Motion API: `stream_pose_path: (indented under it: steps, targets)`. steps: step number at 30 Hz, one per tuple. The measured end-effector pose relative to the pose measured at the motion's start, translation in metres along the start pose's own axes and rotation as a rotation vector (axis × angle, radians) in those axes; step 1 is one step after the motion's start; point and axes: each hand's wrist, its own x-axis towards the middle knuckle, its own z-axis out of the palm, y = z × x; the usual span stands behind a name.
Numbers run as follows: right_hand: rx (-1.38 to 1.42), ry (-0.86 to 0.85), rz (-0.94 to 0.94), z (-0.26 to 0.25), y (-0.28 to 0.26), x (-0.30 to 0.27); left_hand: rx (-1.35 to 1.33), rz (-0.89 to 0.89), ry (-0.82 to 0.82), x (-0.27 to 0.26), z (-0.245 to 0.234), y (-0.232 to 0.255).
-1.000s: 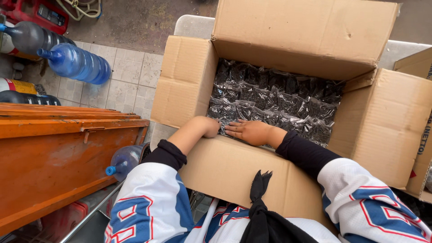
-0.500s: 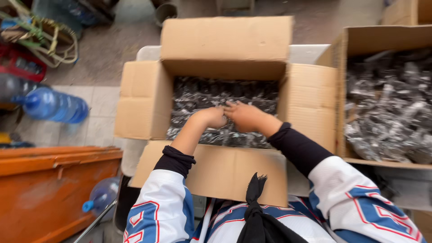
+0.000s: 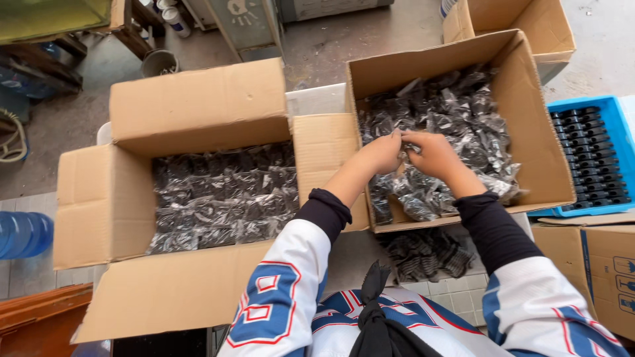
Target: The person repeatedly picks up small plastic-wrapped items from a cardboard box and places them into another cardboard box. The person arranges the items by hand to fit them inside the destination box.
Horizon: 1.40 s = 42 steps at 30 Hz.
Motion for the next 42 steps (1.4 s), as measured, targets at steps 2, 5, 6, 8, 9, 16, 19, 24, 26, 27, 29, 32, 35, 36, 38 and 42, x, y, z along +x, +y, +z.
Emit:
stream_pose_path:
  steps: [2,5,6,8,9,16,19,24,26,27,29,32,35,36,38,42]
  targets:
    - [-0.009,-0.036,0.047,0.01,0.017,-0.003,0.046,-0.03,-0.008,0.016,0.011,0.0]
    - [0.018,-0.124,0.121,0.024,0.03,0.002,0.094,-0.11,-0.004,0.039,0.025,-0.004]
    - [0.053,-0.174,0.152,0.029,0.031,0.005,0.097,-0.156,0.003,0.045,0.03,-0.007]
    - [0.059,-0.211,0.188,0.041,0.035,0.014,0.102,-0.225,0.033,0.054,0.041,-0.014]
    - [0.06,-0.243,0.232,0.048,0.037,0.018,0.109,-0.284,0.06,0.058,0.046,-0.018]
    - [0.018,-0.275,0.321,0.066,0.045,0.026,0.182,-0.396,-0.011,0.08,0.06,-0.032]
    - [0.066,-0.33,0.356,0.064,0.046,0.025,0.178,-0.388,0.008,0.077,0.06,-0.03]
    - [0.224,-0.254,0.379,0.052,0.042,0.026,0.128,-0.406,0.028,0.074,0.061,-0.03]
    - [0.26,-0.239,0.425,0.043,0.043,0.023,0.083,-0.393,0.043,0.069,0.058,-0.027]
    - [0.297,-0.228,0.47,0.039,0.042,0.022,0.036,-0.384,0.057,0.066,0.056,-0.026]
    - [0.396,-0.155,0.497,0.032,0.045,0.017,-0.021,-0.38,0.087,0.066,0.054,-0.023]
    - [0.636,0.032,0.598,0.027,0.05,0.022,-0.192,-0.359,0.141,0.061,0.042,-0.009]
    - [0.859,0.2,0.652,0.018,0.043,0.025,-0.324,-0.306,0.162,0.051,0.024,0.004]
    - [0.943,0.248,0.637,0.015,0.039,0.024,-0.346,-0.278,0.155,0.046,0.019,0.007]
    - [0.945,0.179,0.549,0.01,0.026,0.018,-0.4,-0.268,0.171,0.038,0.004,0.001]
    - [0.978,0.09,0.313,0.014,-0.007,0.028,-0.581,-0.193,0.333,0.019,-0.02,-0.021]
